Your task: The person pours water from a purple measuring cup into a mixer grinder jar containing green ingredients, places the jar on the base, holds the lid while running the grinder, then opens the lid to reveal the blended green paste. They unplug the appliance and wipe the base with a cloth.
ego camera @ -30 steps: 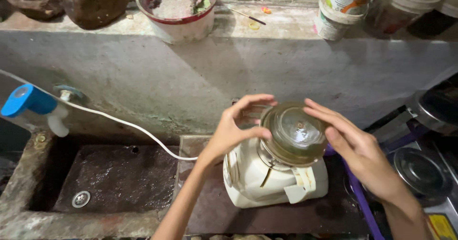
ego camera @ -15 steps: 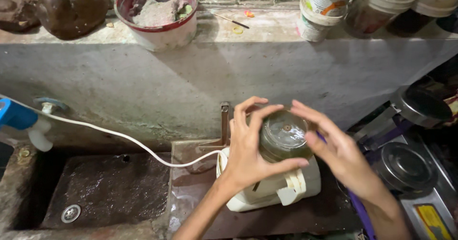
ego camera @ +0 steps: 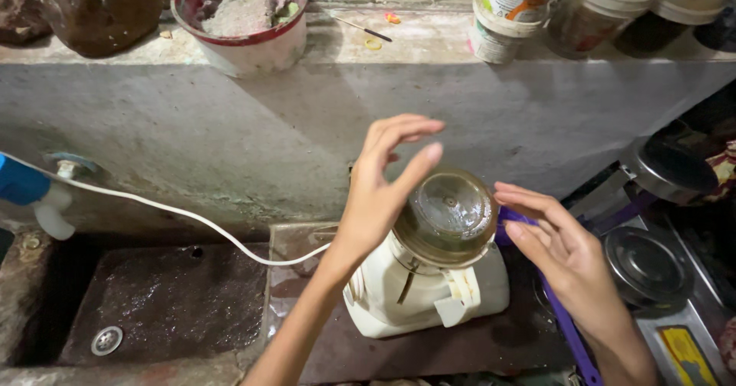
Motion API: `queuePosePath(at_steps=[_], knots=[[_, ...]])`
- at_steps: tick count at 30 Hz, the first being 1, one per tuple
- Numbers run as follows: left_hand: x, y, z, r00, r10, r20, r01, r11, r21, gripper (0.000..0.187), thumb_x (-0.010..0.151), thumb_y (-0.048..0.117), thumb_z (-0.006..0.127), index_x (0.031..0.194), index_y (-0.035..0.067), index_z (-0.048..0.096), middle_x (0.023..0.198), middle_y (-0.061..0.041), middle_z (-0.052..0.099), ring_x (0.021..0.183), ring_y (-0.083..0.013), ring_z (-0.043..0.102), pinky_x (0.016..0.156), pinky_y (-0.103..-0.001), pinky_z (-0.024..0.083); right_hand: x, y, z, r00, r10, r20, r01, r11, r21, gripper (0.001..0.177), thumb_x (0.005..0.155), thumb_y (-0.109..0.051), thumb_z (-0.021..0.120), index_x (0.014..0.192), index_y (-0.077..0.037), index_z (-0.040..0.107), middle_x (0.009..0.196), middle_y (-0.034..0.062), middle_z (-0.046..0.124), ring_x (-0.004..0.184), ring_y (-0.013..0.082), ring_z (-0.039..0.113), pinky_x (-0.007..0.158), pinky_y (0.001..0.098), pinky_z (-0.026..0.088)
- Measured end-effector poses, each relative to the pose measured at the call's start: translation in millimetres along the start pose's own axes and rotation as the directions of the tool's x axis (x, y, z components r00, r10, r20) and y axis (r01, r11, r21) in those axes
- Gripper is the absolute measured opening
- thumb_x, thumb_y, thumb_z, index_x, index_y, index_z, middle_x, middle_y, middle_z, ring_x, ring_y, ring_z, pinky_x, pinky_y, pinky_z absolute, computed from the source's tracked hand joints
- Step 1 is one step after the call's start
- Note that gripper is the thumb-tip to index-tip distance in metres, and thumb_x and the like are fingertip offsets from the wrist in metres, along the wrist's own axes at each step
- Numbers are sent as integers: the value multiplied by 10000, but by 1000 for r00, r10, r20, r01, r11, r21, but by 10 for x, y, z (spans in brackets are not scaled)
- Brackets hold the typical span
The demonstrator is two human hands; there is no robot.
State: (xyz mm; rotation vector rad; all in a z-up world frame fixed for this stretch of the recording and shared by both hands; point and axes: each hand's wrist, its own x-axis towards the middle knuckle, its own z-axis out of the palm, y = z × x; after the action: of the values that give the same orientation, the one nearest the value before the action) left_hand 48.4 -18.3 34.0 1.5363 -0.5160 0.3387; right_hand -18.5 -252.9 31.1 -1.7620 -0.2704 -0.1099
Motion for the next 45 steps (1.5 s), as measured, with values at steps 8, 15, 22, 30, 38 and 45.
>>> queuePosePath(at_steps=[8,15,22,30,38,45], knots=[[251,264,440,966,-122,227,-114,590,800,437,967,434,494,1037,58,706,1089,-161,697,1062,-387,656,925,-641,424,70,519,-116,998,-13,-61,11,999,-35,382,988,-64,595,1357,35,587,1345,119,649,1220,166,601,1040,330,482],[126,72,473,954,-127,272,-150,583,798,488,975,455,467,1029,19,680,1008,-202,698,964,-446,669,760,-563,559,258,1645,-307,998,-57,36,66,721,-689,436,865,-31,682,1294,-21,604,1231,204,650,1145,383,631,956,425,501],[95,17,497,953,-102,285,-184,551,814,481,966,457,459,1048,41,684,1003,-201,702,940,-441,675,735,-553,568,443,2374,-307,927,-161,339,324,799,-507,491,848,-2,638,1327,8,531,1344,239,604,1303,416,524,1059,469,422],[56,-36,520,962,-55,266,-196,538,820,500,959,491,484,994,41,700,1016,-203,710,953,-427,676,815,-524,556,454,2821,-417,960,-91,265,249,712,-657,385,874,-42,675,1254,-14,621,1253,228,651,1198,422,590,967,486,484],[56,23,544,959,-82,272,-192,517,834,486,947,494,494,1007,62,708,1030,-183,716,967,-415,679,858,-504,546,361,2958,-654,950,-80,303,250,778,-577,296,856,-66,724,1149,-25,718,1147,187,716,996,336,695,843,418,534],[51,90,599,965,-136,223,-129,496,859,506,899,550,490,1045,132,736,1067,-149,727,980,-385,687,859,-499,547,546,3290,-907,938,-40,345,211,854,-476,283,842,-65,718,1123,-33,722,1042,151,766,832,260,750,735,365,570]])
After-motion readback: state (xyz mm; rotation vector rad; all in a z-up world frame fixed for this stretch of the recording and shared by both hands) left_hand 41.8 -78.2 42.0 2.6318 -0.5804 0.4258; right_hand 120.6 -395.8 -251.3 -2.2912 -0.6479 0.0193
